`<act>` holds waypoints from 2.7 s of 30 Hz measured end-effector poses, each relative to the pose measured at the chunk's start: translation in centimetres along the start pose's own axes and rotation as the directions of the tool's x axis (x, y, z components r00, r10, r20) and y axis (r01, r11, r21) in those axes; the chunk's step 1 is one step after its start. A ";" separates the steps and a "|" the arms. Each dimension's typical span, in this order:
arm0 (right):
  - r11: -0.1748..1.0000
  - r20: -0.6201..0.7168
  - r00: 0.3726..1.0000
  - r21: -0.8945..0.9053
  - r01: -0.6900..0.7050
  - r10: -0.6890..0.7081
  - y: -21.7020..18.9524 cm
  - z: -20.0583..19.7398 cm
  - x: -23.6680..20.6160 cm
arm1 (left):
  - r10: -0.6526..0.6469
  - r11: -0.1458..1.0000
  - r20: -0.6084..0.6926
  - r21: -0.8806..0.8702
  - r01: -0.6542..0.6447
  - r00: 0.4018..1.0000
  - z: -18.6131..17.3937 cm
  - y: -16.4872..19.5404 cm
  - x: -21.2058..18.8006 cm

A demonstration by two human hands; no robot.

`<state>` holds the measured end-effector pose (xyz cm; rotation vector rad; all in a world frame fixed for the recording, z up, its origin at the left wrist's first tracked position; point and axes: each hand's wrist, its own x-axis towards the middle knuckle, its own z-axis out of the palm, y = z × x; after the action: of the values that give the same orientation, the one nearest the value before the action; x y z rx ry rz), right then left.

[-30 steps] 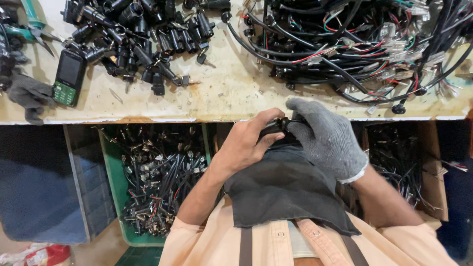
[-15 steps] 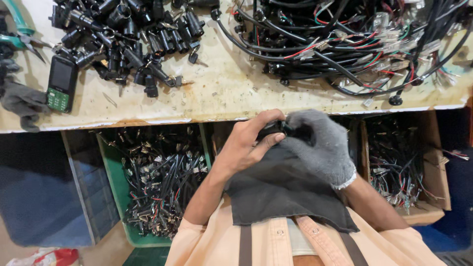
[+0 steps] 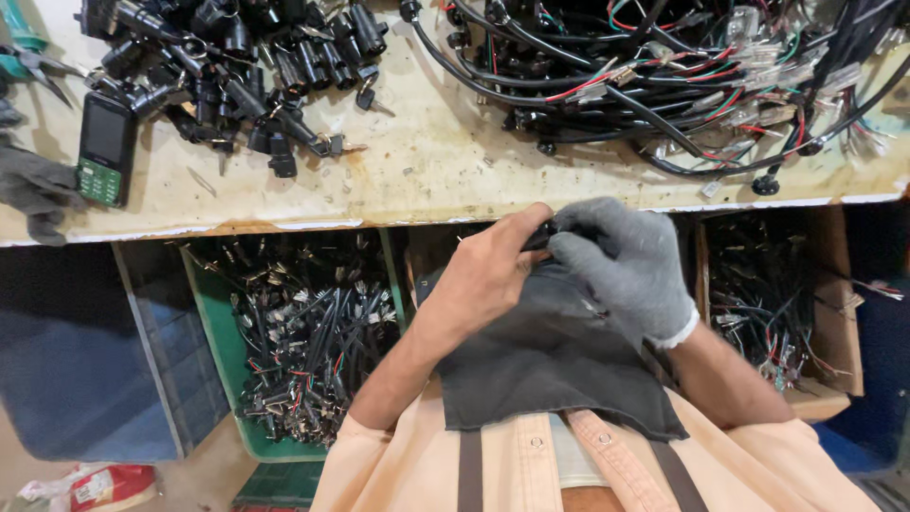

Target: The person repeatedly picks up small black cylindrical electrical components and wires from a cluttered workbench, aligns them, and presses them together by hand. The assembled units are placed on a black cloth on the person's lap. The workbench contains many loose components, wires, and tools.

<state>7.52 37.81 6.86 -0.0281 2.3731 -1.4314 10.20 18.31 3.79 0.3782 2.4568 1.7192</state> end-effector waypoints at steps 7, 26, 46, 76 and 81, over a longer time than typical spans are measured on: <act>0.911 0.054 0.937 -0.222 0.349 -0.346 0.0 -0.5 0.0 | -0.051 0.998 0.025 -0.045 0.052 0.998 -0.6 0.0 -0.4; 0.995 0.286 0.953 0.041 0.093 -0.101 2.3 -1.2 2.3 | 0.026 0.998 -0.026 0.056 -0.025 0.999 0.9 -3.0 -1.8; 0.429 -0.062 0.535 -0.677 0.598 -0.843 -5.2 -1.2 8.1 | 0.038 0.882 -0.262 0.463 0.091 0.964 -3.8 -3.2 -1.4; 0.627 0.055 0.752 -0.515 0.585 -0.657 -3.0 8.4 8.8 | 0.126 0.558 -0.229 0.821 0.122 0.965 -12.0 -8.9 8.8; 0.901 -0.248 0.907 0.190 0.390 -0.340 -5.8 -2.5 1.5 | 0.227 0.838 -0.427 0.544 0.048 0.875 -12.0 -8.7 8.0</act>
<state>4.27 36.83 12.46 -0.2938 2.4351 -1.9764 -1.54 6.81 0.15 0.1177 3.3438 1.2060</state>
